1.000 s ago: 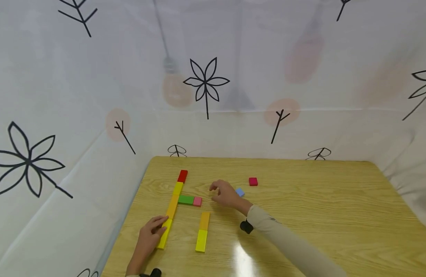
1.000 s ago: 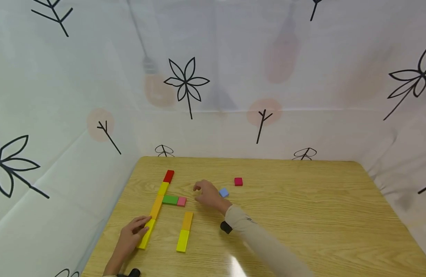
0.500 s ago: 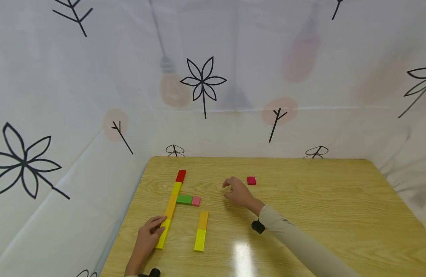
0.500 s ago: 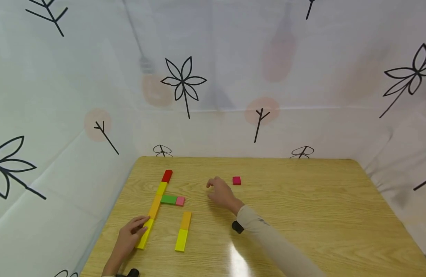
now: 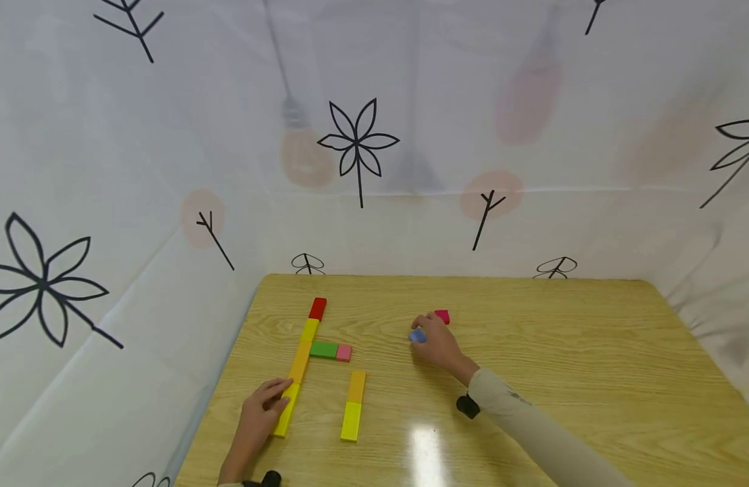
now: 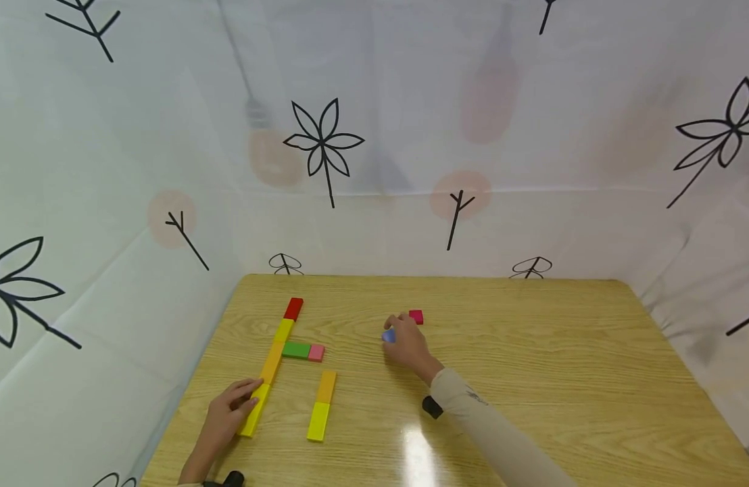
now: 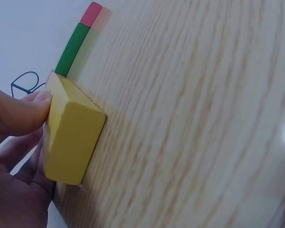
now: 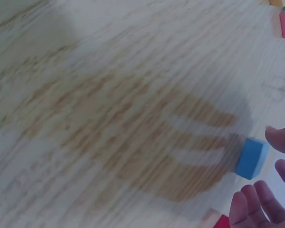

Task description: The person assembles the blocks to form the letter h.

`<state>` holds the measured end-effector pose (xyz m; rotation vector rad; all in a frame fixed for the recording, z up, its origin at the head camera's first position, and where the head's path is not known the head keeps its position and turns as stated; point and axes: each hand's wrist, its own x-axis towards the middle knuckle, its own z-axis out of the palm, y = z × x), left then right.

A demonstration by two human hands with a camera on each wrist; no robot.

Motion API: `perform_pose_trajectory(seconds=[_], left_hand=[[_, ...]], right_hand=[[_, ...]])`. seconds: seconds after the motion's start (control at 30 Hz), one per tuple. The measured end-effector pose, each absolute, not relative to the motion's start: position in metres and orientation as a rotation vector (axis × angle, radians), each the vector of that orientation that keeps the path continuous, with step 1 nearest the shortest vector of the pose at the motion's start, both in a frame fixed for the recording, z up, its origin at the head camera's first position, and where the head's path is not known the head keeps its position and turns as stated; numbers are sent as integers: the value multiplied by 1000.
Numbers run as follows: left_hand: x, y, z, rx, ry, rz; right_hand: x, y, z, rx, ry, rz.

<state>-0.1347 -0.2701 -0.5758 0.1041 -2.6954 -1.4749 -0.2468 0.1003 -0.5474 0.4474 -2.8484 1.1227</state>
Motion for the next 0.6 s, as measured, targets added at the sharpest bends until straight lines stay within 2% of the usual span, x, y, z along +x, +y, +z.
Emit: perform_pose_trajectory(seconds=[0.37, 0.6], left_hand=[[-135, -270, -576, 114, -2715, -1446], [-134, -271, -575, 99, -2699, -1444]], right_hand=[[-248, 104, -563, 447, -2814, 1181], [-248, 99, -560, 540, -2758, 1242]])
